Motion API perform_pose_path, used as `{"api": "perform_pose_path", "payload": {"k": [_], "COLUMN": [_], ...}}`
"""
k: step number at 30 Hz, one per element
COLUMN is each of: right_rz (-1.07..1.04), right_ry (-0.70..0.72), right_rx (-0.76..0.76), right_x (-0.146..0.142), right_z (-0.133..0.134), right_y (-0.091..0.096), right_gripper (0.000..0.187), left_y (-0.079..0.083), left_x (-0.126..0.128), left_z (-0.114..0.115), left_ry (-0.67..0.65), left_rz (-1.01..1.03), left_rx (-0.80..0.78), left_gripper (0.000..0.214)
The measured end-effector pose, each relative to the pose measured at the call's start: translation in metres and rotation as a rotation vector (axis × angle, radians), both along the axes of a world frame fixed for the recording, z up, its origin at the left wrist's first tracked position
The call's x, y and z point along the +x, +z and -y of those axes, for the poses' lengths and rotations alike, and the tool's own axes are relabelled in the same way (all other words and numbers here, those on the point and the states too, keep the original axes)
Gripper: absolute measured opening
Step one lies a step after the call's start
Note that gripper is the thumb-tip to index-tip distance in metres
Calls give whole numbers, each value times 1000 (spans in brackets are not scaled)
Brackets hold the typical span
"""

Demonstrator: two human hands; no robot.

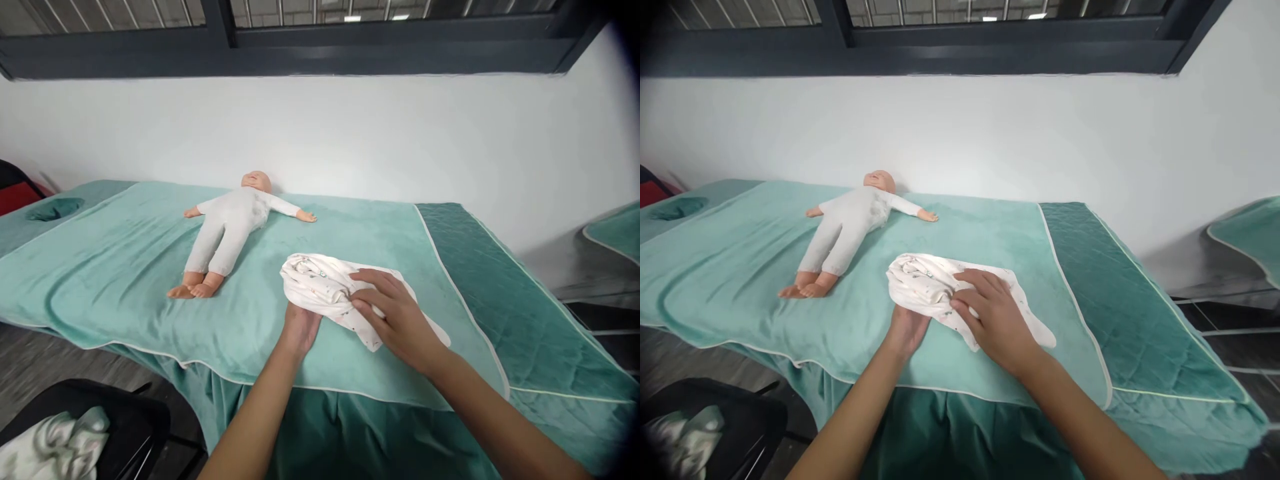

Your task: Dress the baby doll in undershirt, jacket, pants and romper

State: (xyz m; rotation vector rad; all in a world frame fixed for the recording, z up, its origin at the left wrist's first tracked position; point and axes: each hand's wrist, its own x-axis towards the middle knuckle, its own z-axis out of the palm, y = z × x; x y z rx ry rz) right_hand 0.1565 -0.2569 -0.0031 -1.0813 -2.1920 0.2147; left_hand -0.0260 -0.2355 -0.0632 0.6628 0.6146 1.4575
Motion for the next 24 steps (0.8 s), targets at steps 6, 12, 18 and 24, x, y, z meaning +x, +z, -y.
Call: {"api": "perform_pose_path", "payload": {"k": [6,12,18,24], "right_rz": [-385,-190,48,-200], "right_ry": [-108,-19,-108,-110], "right_rx": [-192,-278,-82,-117], "right_x": [-1,-31,-53,-40], "right_z": [5,6,-12,-24], "right_y": [25,4,-15,-3], "right_gripper": [25,34,34,15], "left_y": [-7,-17,-16,-5], "left_x": [0,-7,-10,-11], "left_z": [-2,0,0,-2], "left_ry": [65,-32,-17,-24], "left_rz": [28,17,-65,-42], "left_rx": [-73,-72,-64,-85], "left_gripper": [46,36,54,47]}}
